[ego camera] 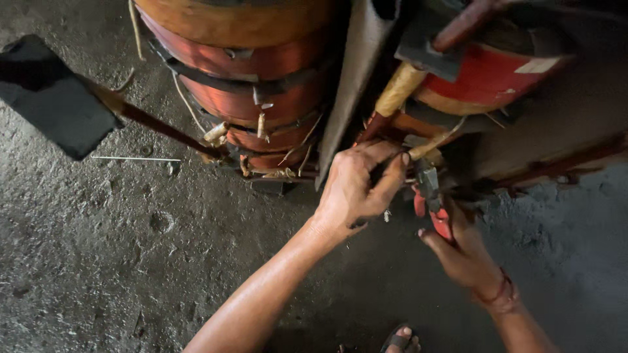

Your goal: The person uses red-handled pliers to cut and pull away wires and insulation from a large copper-wound coil assembly. The person repeatedly grips, cuts, and removes wire segments, leaving debris on the floor.

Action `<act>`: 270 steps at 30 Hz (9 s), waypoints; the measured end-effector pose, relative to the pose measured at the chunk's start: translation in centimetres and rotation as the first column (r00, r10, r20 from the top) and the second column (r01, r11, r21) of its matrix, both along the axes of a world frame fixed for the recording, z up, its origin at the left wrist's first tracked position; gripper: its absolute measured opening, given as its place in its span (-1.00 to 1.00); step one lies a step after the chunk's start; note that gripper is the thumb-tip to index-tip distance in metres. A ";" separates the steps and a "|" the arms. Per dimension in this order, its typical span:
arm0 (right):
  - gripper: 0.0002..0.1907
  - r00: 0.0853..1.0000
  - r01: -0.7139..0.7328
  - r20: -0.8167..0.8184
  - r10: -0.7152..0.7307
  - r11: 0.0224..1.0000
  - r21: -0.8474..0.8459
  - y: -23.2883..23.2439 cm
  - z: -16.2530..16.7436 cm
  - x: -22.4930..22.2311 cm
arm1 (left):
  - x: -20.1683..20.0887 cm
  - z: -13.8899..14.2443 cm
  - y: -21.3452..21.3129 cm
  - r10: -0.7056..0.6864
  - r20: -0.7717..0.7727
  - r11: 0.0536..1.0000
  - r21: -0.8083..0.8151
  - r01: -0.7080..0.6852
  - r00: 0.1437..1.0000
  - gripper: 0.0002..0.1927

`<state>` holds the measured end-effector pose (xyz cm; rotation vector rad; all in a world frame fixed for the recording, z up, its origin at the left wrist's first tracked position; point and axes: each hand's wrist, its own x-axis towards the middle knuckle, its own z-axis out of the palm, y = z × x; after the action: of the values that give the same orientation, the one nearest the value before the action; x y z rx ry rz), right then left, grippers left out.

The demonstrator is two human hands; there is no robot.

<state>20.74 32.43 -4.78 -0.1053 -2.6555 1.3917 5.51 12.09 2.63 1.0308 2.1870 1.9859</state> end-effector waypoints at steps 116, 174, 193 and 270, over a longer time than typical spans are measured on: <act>-0.54 0.894 0.201 0.445 -0.058 0.938 -0.282 -2.0 -9.9 8.8 | 1.9 -8.8 2.1 0.162 -0.115 0.920 -0.340 -0.192 0.980 -0.65; -0.76 0.978 -0.051 -0.099 -0.184 0.249 -0.967 -3.6 -5.9 -7.1 | 2.6 -6.8 0.6 0.191 -0.161 0.859 -0.450 -0.244 0.968 -0.66; -0.79 0.814 0.316 -0.214 -0.540 0.720 -0.618 -4.6 -6.0 -4.3 | 2.3 -6.7 1.6 0.053 0.006 0.945 -0.323 -0.048 0.999 -0.72; -0.67 0.910 0.227 -0.061 -0.410 0.616 -0.755 -5.1 -7.5 -4.5 | 3.1 -6.8 2.6 0.078 0.515 0.994 0.030 -0.109 0.853 -0.85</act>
<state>16.22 27.36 -12.23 -0.4511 -1.6140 2.0807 8.64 14.71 -4.16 0.3272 1.9186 2.0637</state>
